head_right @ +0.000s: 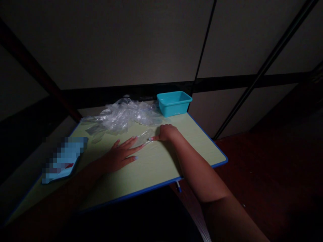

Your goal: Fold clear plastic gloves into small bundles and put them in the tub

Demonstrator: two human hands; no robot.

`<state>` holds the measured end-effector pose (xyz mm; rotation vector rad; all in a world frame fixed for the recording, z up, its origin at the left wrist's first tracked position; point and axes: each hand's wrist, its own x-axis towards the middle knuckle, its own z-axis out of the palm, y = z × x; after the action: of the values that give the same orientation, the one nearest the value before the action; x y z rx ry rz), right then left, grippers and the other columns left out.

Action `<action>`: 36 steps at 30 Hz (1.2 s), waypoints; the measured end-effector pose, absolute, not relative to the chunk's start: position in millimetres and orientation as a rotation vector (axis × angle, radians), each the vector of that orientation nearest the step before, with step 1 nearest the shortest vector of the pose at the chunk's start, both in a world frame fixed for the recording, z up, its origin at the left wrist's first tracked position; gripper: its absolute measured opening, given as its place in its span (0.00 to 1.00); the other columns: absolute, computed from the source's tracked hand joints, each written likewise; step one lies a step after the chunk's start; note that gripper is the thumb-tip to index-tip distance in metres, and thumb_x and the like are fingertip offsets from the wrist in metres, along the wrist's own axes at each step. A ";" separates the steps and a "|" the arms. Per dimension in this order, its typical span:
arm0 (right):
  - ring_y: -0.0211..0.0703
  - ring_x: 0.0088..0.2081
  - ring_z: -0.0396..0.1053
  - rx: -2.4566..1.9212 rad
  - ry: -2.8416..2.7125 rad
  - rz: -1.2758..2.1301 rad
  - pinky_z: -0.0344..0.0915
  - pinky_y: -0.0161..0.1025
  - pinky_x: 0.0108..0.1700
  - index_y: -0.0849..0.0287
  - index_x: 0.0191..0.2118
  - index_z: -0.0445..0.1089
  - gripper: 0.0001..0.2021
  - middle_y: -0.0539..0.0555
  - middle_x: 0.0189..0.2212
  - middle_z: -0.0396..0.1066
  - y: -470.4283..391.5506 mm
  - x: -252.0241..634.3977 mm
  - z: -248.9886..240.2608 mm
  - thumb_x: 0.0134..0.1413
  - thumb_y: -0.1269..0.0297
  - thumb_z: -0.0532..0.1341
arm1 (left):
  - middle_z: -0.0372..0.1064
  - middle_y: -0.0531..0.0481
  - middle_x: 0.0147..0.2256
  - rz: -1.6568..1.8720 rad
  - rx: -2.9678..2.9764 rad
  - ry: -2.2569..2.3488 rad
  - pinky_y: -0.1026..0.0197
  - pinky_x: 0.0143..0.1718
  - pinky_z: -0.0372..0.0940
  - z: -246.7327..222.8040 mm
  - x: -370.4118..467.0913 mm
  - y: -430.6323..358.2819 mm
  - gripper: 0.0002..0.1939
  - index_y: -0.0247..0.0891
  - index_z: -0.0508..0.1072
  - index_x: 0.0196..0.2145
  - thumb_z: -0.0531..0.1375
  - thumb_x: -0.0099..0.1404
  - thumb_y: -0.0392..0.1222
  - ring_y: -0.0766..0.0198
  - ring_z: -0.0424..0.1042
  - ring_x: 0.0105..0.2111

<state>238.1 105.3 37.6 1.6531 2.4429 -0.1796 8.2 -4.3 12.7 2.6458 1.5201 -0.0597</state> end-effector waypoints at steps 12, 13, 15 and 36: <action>0.62 0.52 0.65 1.849 2.376 -0.108 0.64 0.48 0.46 0.64 0.52 0.67 0.39 0.69 0.50 0.67 102.6 240.1 36.4 0.43 0.36 0.59 | 0.33 0.46 0.67 -0.059 2.639 1.513 0.29 0.55 0.43 10.6 6.8 -3.4 0.25 0.59 0.46 0.63 0.45 0.70 0.53 0.47 0.40 0.65; 0.62 0.52 0.65 1.866 2.368 -0.100 0.64 0.48 0.46 0.65 0.52 0.67 0.38 0.69 0.50 0.67 102.8 240.7 37.0 0.43 0.37 0.59 | 0.34 0.45 0.67 -0.062 2.635 1.510 0.29 0.55 0.43 11.6 7.3 -3.6 0.25 0.58 0.47 0.63 0.45 0.70 0.53 0.47 0.39 0.65; 0.61 0.51 0.65 1.896 2.347 -0.090 0.64 0.48 0.46 0.65 0.52 0.67 0.38 0.69 0.50 0.67 103.2 242.2 38.5 0.43 0.38 0.59 | 0.34 0.45 0.67 -0.067 2.624 1.513 0.29 0.55 0.42 13.2 8.2 -4.1 0.25 0.58 0.47 0.63 0.45 0.70 0.52 0.48 0.39 0.65; 0.60 0.52 0.63 2.104 2.274 -0.050 0.62 0.51 0.49 0.65 0.54 0.64 0.35 0.69 0.51 0.66 104.5 250.9 44.4 0.47 0.42 0.60 | 0.32 0.45 0.67 -0.067 2.640 1.507 0.29 0.55 0.43 12.6 7.3 -3.7 0.26 0.57 0.46 0.64 0.45 0.70 0.53 0.46 0.40 0.65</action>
<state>250.9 104.5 44.4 2.1042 2.2743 -0.0502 7.3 -3.7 12.6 2.6404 1.5065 -0.0669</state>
